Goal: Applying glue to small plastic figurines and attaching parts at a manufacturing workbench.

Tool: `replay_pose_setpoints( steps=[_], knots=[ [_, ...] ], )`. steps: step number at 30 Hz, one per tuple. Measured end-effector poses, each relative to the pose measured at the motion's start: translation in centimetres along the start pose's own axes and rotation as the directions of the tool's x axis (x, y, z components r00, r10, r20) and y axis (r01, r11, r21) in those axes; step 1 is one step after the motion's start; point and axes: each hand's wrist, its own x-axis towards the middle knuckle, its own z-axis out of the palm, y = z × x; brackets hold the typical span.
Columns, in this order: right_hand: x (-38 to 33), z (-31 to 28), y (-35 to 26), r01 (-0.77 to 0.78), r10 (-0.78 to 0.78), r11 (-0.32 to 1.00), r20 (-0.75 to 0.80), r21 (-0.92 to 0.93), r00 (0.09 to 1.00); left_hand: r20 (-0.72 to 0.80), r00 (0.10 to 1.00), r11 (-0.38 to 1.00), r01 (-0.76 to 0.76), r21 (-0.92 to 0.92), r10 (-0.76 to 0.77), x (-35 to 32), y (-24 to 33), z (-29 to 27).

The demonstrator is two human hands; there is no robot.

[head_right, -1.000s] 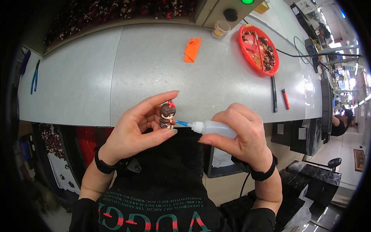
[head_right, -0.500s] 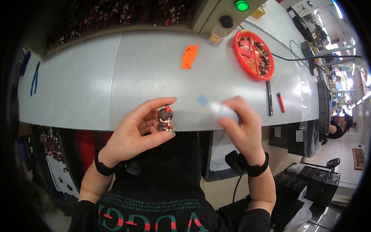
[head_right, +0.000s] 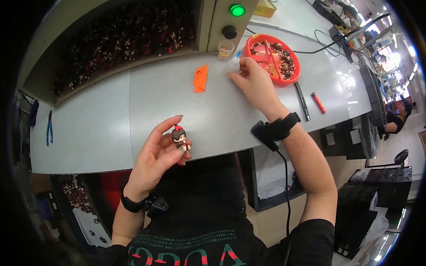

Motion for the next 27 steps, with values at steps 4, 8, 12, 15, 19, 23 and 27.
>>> replay_pose_setpoints(
  steps=[4,8,12,15,19,23,27],
  knots=[
    [-2.8,-1.1,-2.4,0.132,-0.140,0.989,-0.141,-0.063,0.980,0.004,1.000,1.000,0.017,0.000,-0.017,0.1,0.2,0.0],
    [-8.9,-1.7,-6.2,0.140,-0.169,0.960,0.104,0.243,0.980,0.018,0.999,0.999,0.038,0.013,-0.038,0.1,-0.2,0.1],
    [-11.9,1.4,-7.7,0.139,-0.250,0.921,0.276,0.365,0.928,0.087,0.996,0.999,-0.006,0.036,0.003,0.2,-0.7,0.4],
    [-11.9,2.3,-7.3,0.030,-0.191,0.892,0.316,0.451,0.929,0.079,0.996,0.995,-0.056,0.087,0.049,0.2,-0.9,0.6],
    [-12.0,2.5,-6.5,-0.019,-0.180,0.856,0.332,0.517,0.926,0.076,0.996,0.987,-0.065,0.147,0.054,0.1,-1.2,0.8],
    [-12.1,2.8,-5.8,-0.061,-0.164,0.834,0.352,0.548,0.922,0.057,0.996,0.976,-0.072,0.206,0.061,0.2,-1.4,1.0],
    [-12.1,3.0,-5.3,-0.067,-0.154,0.830,0.344,0.553,0.926,0.069,0.997,0.958,-0.040,0.285,0.022,0.3,-1.3,1.0]
  ],
)
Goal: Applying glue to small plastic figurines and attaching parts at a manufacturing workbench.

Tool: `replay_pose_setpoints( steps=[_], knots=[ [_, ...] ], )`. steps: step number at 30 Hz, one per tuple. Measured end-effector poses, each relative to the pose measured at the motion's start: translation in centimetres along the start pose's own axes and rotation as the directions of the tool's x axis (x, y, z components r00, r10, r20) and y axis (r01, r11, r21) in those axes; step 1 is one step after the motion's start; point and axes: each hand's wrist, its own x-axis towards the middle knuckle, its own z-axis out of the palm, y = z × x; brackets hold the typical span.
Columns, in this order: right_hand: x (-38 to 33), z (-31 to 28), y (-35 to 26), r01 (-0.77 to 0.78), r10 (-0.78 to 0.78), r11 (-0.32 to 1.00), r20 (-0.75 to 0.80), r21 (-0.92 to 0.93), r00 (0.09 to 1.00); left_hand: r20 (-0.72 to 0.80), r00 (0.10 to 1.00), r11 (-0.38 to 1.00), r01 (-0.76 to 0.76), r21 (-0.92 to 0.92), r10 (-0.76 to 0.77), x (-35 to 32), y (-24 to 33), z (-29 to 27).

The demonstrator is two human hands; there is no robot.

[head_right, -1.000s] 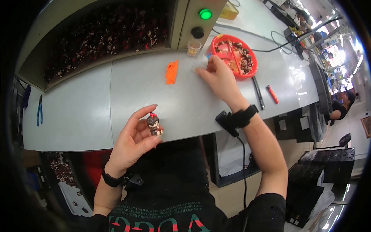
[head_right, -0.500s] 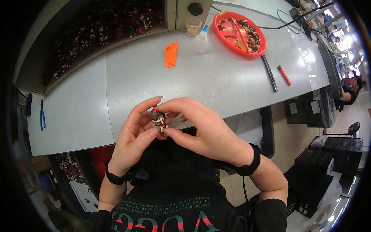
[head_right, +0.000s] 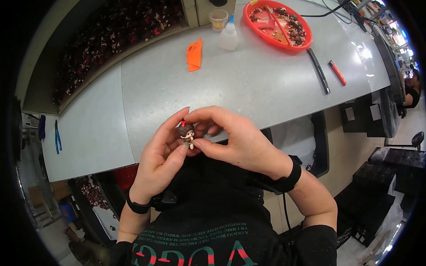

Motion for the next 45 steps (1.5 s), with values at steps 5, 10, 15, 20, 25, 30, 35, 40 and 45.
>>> replay_pose_setpoints(
  steps=[5,10,15,20,25,30,35,40,45],
  knots=[
    [-0.04,0.35,0.34,0.046,-0.046,0.999,-0.053,-0.009,0.998,0.009,1.000,0.999,0.013,0.052,-0.014,0.12,-0.09,0.34],
    [-0.01,0.47,0.51,0.059,-0.061,0.998,-0.070,-0.023,0.996,-0.015,0.999,0.995,0.034,0.088,-0.033,0.21,-0.08,0.45],
    [-0.14,0.47,0.26,0.045,-0.050,0.997,-0.077,-0.057,0.996,-0.013,0.999,0.997,0.033,0.073,-0.032,0.28,0.06,0.42],
    [-0.08,0.35,0.42,0.048,-0.051,0.998,-0.068,-0.046,0.996,-0.008,0.998,0.997,0.067,0.033,-0.067,0.40,0.16,0.44],
    [-0.18,0.29,0.48,0.015,-0.015,1.000,-0.075,0.000,0.997,0.005,0.995,0.994,0.095,0.047,-0.096,0.46,0.46,0.40],
    [-0.12,0.22,0.49,0.008,-0.007,1.000,-0.062,0.017,0.998,0.017,0.996,0.995,0.092,0.045,-0.093,0.52,0.60,0.35],
    [-0.10,0.21,0.47,0.020,-0.020,1.000,-0.061,0.002,0.998,0.020,0.997,0.995,0.077,0.058,-0.079,0.57,0.53,0.36],
    [-0.05,0.35,0.46,0.047,-0.050,0.998,-0.074,-0.040,0.996,0.024,0.996,0.994,0.088,0.059,-0.090,0.53,0.60,0.32],
    [-0.05,0.39,0.44,0.078,-0.081,0.996,-0.070,-0.050,0.994,0.078,0.993,0.996,0.087,-0.004,-0.087,0.66,0.58,-0.30]
  ],
)
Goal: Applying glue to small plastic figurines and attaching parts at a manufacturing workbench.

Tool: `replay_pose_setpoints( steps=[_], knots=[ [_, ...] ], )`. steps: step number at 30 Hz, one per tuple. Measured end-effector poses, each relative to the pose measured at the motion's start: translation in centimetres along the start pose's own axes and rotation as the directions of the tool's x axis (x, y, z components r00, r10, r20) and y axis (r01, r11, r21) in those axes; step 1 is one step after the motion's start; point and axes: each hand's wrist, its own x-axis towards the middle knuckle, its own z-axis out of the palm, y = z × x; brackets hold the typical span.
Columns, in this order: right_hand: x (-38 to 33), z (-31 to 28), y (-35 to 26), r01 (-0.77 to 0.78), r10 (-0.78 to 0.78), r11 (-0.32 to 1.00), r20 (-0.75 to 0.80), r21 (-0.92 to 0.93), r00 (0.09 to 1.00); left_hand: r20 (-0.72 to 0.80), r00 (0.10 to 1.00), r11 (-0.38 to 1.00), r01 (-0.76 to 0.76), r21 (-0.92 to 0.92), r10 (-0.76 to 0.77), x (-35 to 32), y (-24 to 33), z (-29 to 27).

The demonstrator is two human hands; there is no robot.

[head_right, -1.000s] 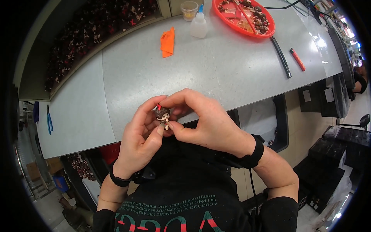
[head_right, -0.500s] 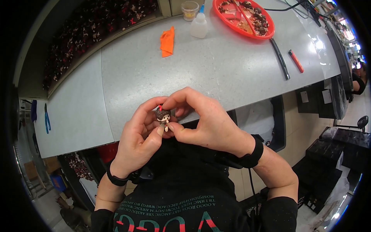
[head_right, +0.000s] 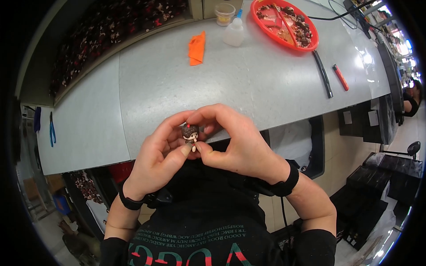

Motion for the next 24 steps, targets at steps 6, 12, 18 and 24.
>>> replay_pose_setpoints(
  steps=[6,12,18,24],
  knots=[
    [-0.18,-0.02,0.00,-0.026,0.025,0.999,0.005,0.031,1.000,0.056,0.998,1.000,-0.012,-0.011,0.013,-0.12,-0.11,-0.44],
    [-0.11,-0.11,0.20,-0.029,0.029,0.998,0.016,0.046,0.999,0.055,0.998,1.000,0.000,-0.013,0.001,-0.13,0.15,-0.34],
    [-0.07,-0.37,0.13,-0.052,0.049,0.996,0.051,0.067,0.998,0.031,0.997,0.997,0.067,-0.034,-0.066,-0.35,0.43,-0.37],
    [-0.19,-0.45,0.23,-0.068,0.062,0.990,0.055,0.122,0.997,0.085,0.996,0.998,0.028,-0.062,-0.023,-0.22,0.20,-0.81]
  ],
)
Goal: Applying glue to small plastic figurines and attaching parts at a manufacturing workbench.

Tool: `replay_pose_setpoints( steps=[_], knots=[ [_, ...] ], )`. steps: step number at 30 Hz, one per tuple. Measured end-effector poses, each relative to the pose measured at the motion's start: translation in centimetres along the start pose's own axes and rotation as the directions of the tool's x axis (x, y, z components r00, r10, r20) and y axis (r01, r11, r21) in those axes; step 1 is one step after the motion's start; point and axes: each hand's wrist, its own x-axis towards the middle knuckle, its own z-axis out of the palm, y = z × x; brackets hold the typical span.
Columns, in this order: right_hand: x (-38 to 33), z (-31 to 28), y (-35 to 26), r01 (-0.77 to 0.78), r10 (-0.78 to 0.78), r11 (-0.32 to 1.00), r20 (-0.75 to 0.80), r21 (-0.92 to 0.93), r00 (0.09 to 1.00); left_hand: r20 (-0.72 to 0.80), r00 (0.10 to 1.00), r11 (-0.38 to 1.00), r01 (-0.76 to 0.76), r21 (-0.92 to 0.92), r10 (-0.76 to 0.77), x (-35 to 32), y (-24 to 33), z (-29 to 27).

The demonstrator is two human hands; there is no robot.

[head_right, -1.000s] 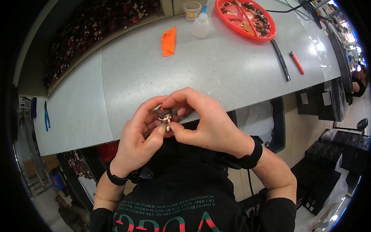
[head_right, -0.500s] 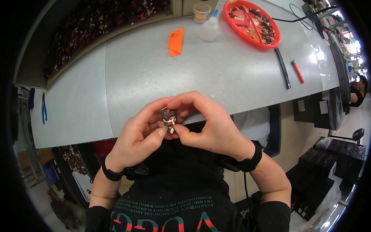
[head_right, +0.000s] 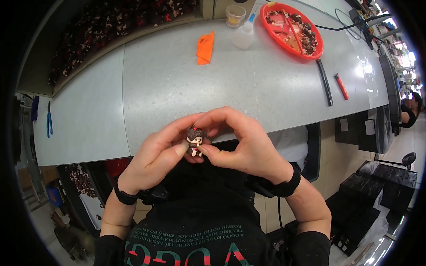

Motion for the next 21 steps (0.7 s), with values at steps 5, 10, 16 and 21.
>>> replay_pose_setpoints(
  steps=[5,10,16,21],
  knots=[
    [0.07,-0.06,0.06,0.019,-0.018,0.999,-0.018,0.040,1.000,0.060,0.998,1.000,0.028,0.009,-0.028,-0.22,-0.02,-0.19],
    [0.08,-0.02,0.05,0.071,-0.070,0.997,-0.039,0.029,0.997,0.059,0.995,0.960,0.094,-0.265,-0.081,0.06,-0.28,-0.05],
    [0.11,-0.27,0.38,0.096,-0.092,0.991,-0.041,0.090,0.995,0.040,0.999,0.996,0.011,-0.086,-0.008,-0.01,0.23,0.21],
    [-0.17,-0.33,0.70,0.131,-0.127,0.984,-0.041,0.120,0.991,0.028,1.000,1.000,-0.001,0.015,0.000,0.04,0.41,0.09]
  ],
)
